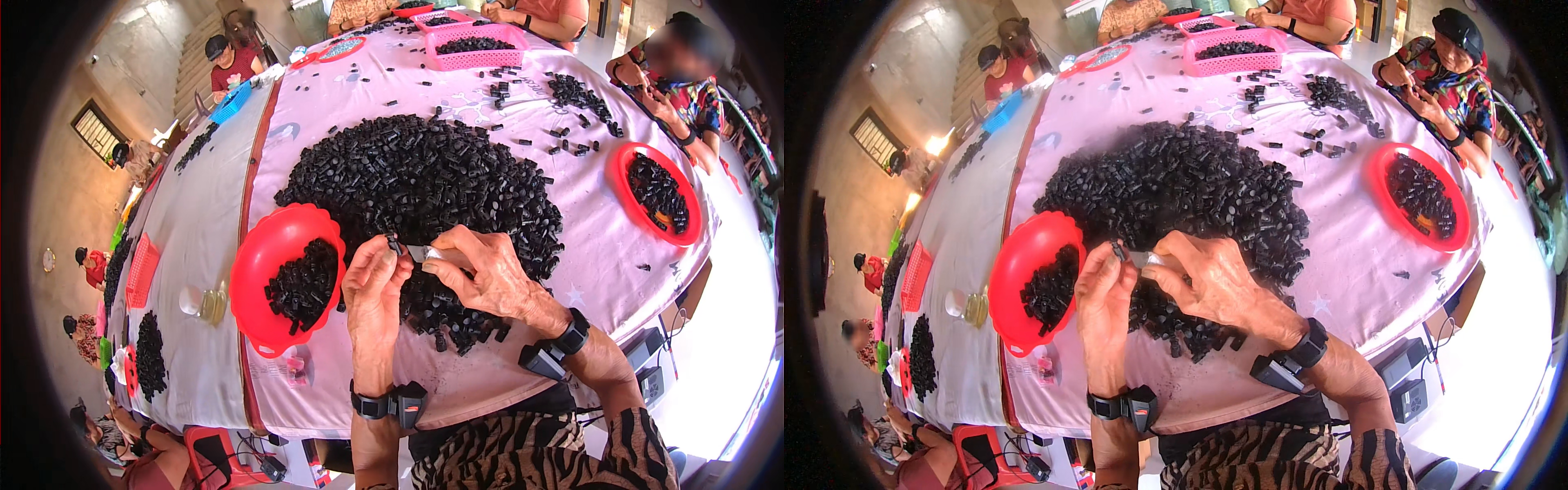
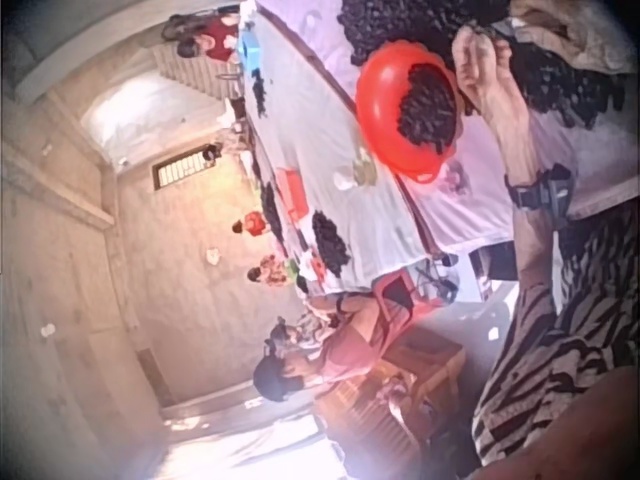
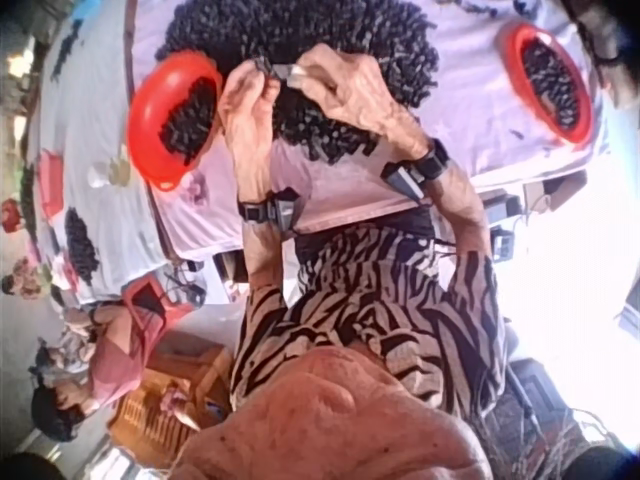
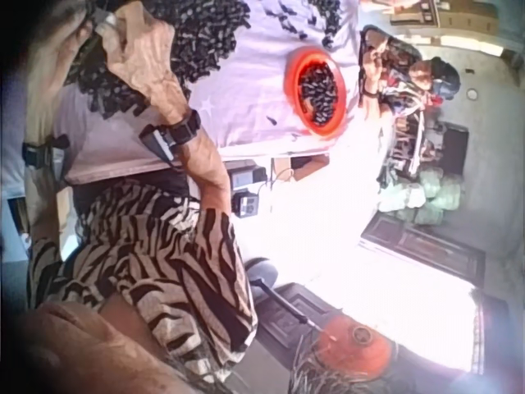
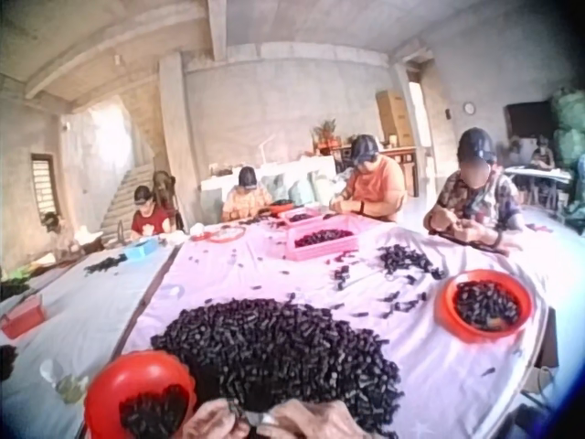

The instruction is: Assembling small black plastic shoe components using a scraping tool to trim and join parts.

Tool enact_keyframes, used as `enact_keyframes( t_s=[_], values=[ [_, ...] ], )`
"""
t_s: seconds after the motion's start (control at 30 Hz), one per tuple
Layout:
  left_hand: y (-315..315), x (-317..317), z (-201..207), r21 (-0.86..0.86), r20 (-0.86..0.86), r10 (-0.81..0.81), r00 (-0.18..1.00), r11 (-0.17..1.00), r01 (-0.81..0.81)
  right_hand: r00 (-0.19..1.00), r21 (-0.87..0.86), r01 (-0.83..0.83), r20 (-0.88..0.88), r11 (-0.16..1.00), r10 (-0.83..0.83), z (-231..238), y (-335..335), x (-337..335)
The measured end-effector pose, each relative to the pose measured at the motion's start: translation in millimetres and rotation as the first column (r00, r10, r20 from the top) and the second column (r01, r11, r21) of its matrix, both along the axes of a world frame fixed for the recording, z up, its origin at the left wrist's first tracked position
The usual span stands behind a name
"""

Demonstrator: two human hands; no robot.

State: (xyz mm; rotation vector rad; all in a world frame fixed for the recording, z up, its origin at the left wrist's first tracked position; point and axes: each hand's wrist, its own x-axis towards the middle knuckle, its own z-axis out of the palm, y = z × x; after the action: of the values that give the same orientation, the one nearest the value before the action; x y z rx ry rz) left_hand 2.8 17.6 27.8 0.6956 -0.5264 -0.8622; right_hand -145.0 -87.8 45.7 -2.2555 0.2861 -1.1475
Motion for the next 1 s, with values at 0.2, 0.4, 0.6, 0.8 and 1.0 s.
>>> enact_keyframes(
  t_s=[0.2, 0.4, 0.6, 0.8, 1.0],
  values=[
    [-3.0, -3.2, -4.2, -0.03, -0.034, -0.086, 0.996, 0.996, 0.085, 1.0, 0.03, -0.019, 0.015, 0.999, 0.018, -1.4, -0.5, 0.5],
    [-2.2, -6.5, -2.0, -0.031, -0.047, -0.086, 0.995, 0.996, 0.084, 0.999, 0.0, -0.028, 0.016, 1.0, 0.028, 0.1, -0.5, -1.0],
    [-2.4, -6.7, -0.9, -0.023, -0.061, -0.108, 0.992, 0.994, 0.107, 1.0, -0.016, -0.027, 0.014, 0.999, 0.027, -1.8, 0.7, -0.1],
    [-1.8, -4.9, -4.2, -0.016, -0.065, -0.111, 0.992, 0.994, 0.111, 1.0, -0.033, -0.01, 0.019, 0.999, 0.011, -1.2, 3.1, 0.3],
    [-2.5, -6.0, -5.8, -0.016, 0.056, -0.045, 0.997, 0.999, 0.045, 0.999, -0.056, 0.027, 0.028, 0.998, -0.025, -6.4, 4.5, 3.0]
  ],
)
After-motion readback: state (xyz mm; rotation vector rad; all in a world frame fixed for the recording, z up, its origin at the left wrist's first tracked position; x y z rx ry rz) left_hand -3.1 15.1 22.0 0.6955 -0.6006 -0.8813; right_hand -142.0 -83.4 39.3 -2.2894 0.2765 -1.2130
